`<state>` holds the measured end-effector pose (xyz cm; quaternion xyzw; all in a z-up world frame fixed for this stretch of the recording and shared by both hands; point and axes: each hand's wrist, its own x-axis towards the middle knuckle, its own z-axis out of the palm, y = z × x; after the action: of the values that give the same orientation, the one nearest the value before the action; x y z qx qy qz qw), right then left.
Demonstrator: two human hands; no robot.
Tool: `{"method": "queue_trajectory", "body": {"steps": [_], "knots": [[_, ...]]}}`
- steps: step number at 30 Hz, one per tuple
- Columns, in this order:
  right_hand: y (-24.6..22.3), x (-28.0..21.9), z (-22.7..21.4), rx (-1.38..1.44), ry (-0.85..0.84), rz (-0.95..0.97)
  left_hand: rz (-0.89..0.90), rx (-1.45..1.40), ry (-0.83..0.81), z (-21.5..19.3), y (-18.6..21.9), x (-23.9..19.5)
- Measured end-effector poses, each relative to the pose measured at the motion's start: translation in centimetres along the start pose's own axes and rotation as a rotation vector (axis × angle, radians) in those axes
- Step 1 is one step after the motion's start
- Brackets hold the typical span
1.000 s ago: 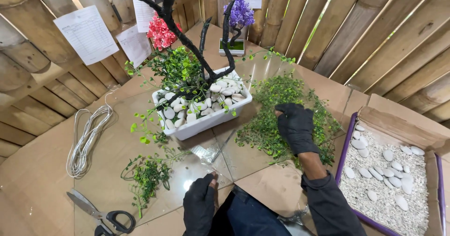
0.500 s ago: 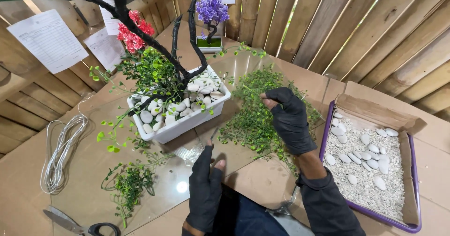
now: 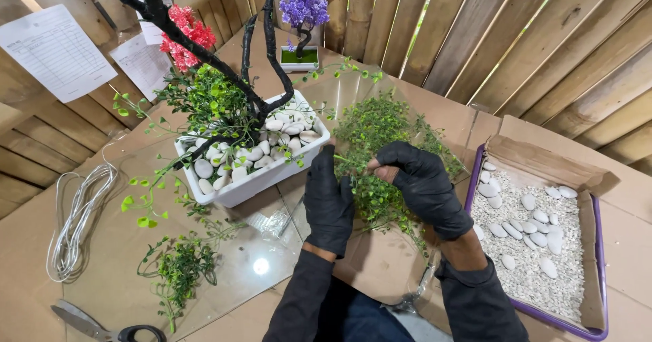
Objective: The person arranges artificial green foliage onto a black branch structure placed in a white rectangular planter filled with white stones. They repeatedly pick up small bunches of greenery from a pile on the table and attach them to the branches by hand, occasionally using scissors to trim the stems.
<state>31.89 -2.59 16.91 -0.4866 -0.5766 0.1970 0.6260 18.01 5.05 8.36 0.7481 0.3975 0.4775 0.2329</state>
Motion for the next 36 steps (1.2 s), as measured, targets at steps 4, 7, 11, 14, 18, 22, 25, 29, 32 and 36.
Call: {"method": "queue_trajectory", "body": {"steps": [4, 7, 11, 14, 18, 22, 25, 29, 32, 36], "knots": [[0.4, 0.3, -0.6, 0.022, -0.001, 0.003, 0.005, 0.023, -0.027, 2.4, -5.4, -0.9], [1.0, 0.5, -1.2, -0.052, 0.041, 0.037, -0.052, 0.025, 0.005, 0.6, -5.1, -0.7], [3.2, 1.0, -2.9, -0.154, 0.114, 0.061, -0.117, 0.154, 0.037, -1.2, -6.6, -0.8], [3.8, 1.2, -3.5, -0.229, 0.207, 0.065, -0.182, 0.300, 0.006, -1.7, -9.8, -2.1], [3.8, 1.1, -3.2, -0.213, 0.290, 0.101, -0.313, 0.412, -0.252, -3.7, -8.8, -2.6], [3.4, 0.9, -3.2, -0.201, 0.246, 0.154, -0.329, 0.497, -0.370, -5.0, -7.7, -1.6], [2.7, 0.8, -3.1, -0.173, 0.244, 0.203, -0.281, 0.591, -0.356, -6.4, -6.0, -1.0], [1.5, 0.3, -2.8, -0.117, 0.148, 0.252, -0.130, 0.686, -0.235, -6.8, -5.4, -1.5], [0.6, -0.1, -1.7, -0.084, -0.002, 0.242, 0.011, 0.486, -0.160, -7.7, -2.6, -2.3], [-1.4, -0.6, -0.5, -0.042, -0.238, 0.197, 0.063, 0.026, -0.148, -10.3, 3.4, -1.3]]}}
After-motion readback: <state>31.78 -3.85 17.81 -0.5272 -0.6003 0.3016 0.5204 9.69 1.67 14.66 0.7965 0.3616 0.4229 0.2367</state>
